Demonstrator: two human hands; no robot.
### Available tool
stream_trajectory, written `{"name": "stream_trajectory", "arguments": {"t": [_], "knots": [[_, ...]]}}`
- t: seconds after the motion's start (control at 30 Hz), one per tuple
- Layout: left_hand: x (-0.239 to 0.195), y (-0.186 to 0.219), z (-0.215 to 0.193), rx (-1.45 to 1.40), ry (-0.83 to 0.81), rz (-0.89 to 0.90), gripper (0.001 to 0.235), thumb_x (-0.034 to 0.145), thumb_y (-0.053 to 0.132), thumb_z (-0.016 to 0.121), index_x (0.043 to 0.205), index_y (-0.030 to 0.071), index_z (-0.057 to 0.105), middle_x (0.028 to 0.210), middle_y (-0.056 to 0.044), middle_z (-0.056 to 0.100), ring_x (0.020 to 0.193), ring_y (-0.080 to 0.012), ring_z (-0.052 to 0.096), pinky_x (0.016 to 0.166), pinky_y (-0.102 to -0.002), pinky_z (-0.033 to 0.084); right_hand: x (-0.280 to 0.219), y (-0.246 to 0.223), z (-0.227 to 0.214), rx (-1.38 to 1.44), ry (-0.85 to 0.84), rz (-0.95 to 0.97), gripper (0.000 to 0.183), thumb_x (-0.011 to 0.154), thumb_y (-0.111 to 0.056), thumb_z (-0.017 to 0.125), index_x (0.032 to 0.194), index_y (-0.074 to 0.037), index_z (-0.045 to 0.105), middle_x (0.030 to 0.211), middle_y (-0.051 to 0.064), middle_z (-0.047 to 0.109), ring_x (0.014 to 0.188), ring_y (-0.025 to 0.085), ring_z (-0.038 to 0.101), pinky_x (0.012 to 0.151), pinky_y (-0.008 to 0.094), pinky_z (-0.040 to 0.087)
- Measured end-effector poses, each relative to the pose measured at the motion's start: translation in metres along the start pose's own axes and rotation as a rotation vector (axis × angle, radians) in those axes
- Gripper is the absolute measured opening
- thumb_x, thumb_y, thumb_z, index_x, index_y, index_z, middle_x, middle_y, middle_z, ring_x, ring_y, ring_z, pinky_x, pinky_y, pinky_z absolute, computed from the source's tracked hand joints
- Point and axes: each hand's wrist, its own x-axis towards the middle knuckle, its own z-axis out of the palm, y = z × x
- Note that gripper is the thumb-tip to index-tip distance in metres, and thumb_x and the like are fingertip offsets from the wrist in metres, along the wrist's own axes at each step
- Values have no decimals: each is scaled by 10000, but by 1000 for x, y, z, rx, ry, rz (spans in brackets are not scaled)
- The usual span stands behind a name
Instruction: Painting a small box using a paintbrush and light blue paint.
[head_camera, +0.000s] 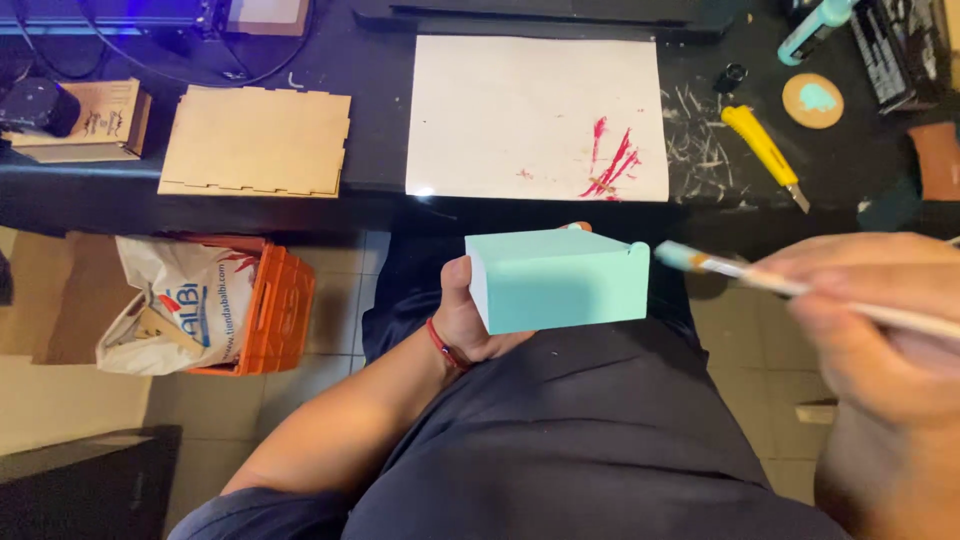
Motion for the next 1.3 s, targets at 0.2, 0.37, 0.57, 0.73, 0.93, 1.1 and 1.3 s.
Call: {"name": "stream_trajectory", "arguments": {"t": [0.2,0.37,0.57,0.73,0.93,1.1,1.3], "knots": [[1,-5,-1,-84,-10,143,1018,794,537,752,1531,-41,354,1475,-182,508,1379,-309,487,1184,-482,363,-18,-32,31,-27,480,310,211,993,-111,593,1174,-45,507,1142,182,539,1063,326,676,1045,406,665],[2,1,7,-73,-38,126,949,800,488,807,1520,33,389,1470,-143,500,1378,-303,474,1161,-475,386,18,-39,49,-255,426,72,126,976,138,613,1015,146,493,977,404,610,819,430,674,776,411,560],[2,-10,-3,8,31,269,866,825,458,813,1493,50,441,1486,-170,505,1387,-322,478,1211,-518,325,43,-63,66,-256,313,146,122,902,144,668,947,142,555,923,341,638,841,399,717,745,372,593],[3,-7,2,152,102,269,934,791,465,856,1500,50,410,1462,-174,503,1357,-348,496,1164,-516,394,55,-81,76,-202,290,158,113,831,82,656,870,127,560,873,316,646,739,351,729,673,343,630],[7,-16,-8,180,214,386,931,755,383,883,1482,27,425,1449,-207,513,1336,-350,511,1160,-496,398,23,-62,42,-96,138,134,197,831,-27,647,1019,-20,590,1002,213,701,844,239,802,772,273,723],[5,-14,-3,218,239,420,840,791,340,893,1458,68,462,1426,-157,540,1313,-323,532,1136,-485,404,-54,-16,-1,25,452,403,172,1018,-156,529,1183,-112,513,1156,131,563,990,277,715,962,346,680],[4,-7,8,379,232,490,911,810,362,839,1488,-19,365,1467,-211,491,1344,-314,501,1185,-463,360,-77,88,-119,-364,372,471,157,1217,-130,535,1320,-12,545,1335,160,557,1238,252,561,1145,363,461]]}}
